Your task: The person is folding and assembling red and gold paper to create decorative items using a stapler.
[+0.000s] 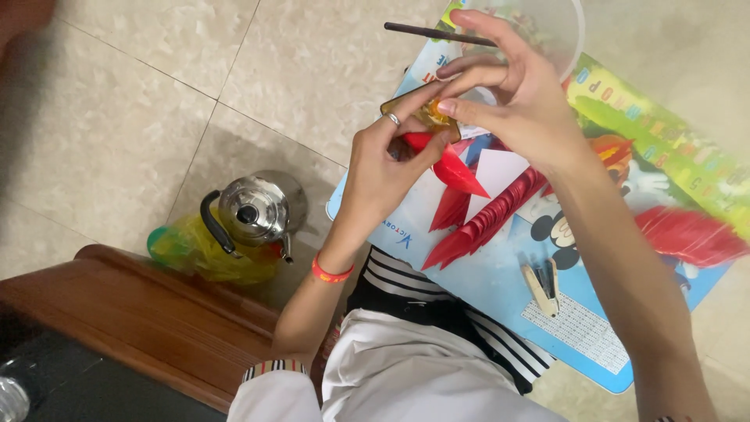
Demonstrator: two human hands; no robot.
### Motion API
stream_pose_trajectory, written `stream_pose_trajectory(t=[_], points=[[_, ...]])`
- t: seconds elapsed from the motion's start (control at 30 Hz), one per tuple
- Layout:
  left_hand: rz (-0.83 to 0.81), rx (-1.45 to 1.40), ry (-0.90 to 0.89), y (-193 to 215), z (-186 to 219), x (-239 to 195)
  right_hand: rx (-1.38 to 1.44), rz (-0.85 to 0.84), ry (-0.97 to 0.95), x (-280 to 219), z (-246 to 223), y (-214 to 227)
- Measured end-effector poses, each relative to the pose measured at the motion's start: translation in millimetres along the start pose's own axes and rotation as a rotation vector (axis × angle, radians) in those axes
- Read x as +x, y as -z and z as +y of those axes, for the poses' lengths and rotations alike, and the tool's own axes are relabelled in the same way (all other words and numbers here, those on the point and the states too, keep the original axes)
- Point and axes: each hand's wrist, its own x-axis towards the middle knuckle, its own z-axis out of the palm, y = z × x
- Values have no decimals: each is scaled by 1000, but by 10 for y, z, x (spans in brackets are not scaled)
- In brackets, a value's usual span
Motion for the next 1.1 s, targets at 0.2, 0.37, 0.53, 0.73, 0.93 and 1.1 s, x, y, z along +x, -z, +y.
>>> stream_pose_trajectory(t=[0.2, 0.37, 0.53, 0.73, 0.93, 1.1], points=[[5, 5, 110, -28, -233, 11, 2, 20, -5, -4, -55, 32], [13, -32, 60, -56, -122, 55, -1, 26, -5, 18, -66, 43], [-7, -131, 77, -42, -229, 63, 60, 34, -28, 32, -58, 28], [-36, -42, 154, -36, -110, 106, 44, 30, -17, 34, -64, 64], [-3, 58, 35, -17, -232, 143, 86, 63, -24, 11, -44, 140], [10, 228, 90, 9, -183, 162, 3, 102, -16, -68, -120, 172]])
